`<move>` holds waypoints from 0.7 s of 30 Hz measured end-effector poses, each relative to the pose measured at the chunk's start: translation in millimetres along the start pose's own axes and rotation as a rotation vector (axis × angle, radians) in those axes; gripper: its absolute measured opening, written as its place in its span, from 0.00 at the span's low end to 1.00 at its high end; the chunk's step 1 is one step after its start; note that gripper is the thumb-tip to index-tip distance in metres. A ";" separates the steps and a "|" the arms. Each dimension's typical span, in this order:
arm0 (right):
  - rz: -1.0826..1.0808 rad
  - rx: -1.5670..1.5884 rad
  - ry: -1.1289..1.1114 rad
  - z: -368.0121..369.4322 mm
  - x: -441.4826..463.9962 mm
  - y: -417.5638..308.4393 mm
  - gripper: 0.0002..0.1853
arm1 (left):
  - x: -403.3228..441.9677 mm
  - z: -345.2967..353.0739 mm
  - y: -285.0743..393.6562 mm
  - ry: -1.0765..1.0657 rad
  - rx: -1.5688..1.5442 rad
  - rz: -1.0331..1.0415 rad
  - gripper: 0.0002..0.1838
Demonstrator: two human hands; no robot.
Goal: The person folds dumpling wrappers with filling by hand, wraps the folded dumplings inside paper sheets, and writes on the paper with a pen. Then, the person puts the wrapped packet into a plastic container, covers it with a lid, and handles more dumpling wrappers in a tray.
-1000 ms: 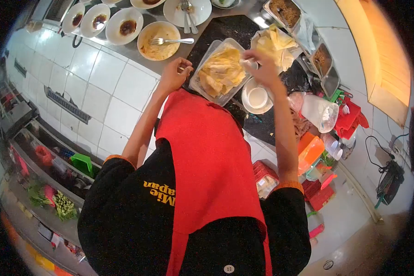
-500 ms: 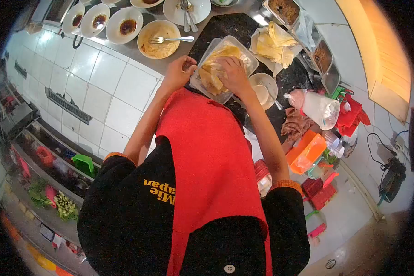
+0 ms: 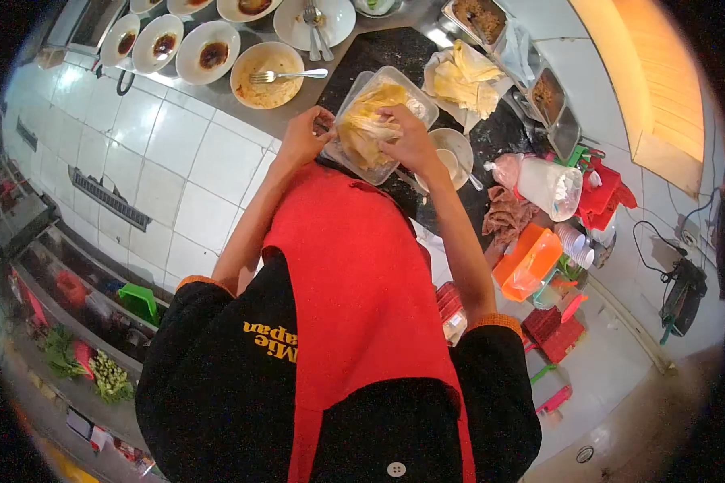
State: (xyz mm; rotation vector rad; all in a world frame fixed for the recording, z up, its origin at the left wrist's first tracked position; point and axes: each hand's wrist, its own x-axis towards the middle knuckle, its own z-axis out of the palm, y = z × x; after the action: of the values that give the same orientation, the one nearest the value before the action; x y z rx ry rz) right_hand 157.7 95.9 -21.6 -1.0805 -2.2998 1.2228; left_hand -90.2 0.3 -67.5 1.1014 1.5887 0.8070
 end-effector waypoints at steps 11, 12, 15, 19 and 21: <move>0.052 -0.129 0.295 -162.1 10.1 40.9 0.29 | 3.3 0.6 -4.0 -0.019 -0.017 0.017 0.19; 0.054 -0.126 0.294 -166.0 8.1 37.8 0.29 | 3.2 0.8 -3.8 -0.020 -0.026 0.010 0.19; -0.001 -0.432 0.473 -157.2 10.9 22.8 0.24 | 2.9 0.3 -2.8 0.001 -0.045 0.018 0.20; 0.146 -0.009 0.058 -46.6 -0.1 -6.0 0.19 | 5.6 2.0 -11.7 -0.010 -0.074 -0.003 0.20; 0.124 -0.043 -0.017 21.1 -10.8 1.5 0.19 | 5.4 1.7 -10.8 -0.006 -0.086 -0.011 0.20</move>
State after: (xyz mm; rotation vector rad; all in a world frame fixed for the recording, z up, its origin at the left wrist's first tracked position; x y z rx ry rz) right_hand 153.3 76.4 -34.3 -1.2497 -2.3119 1.2363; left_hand -91.9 1.4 -79.5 1.0317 1.5394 0.8559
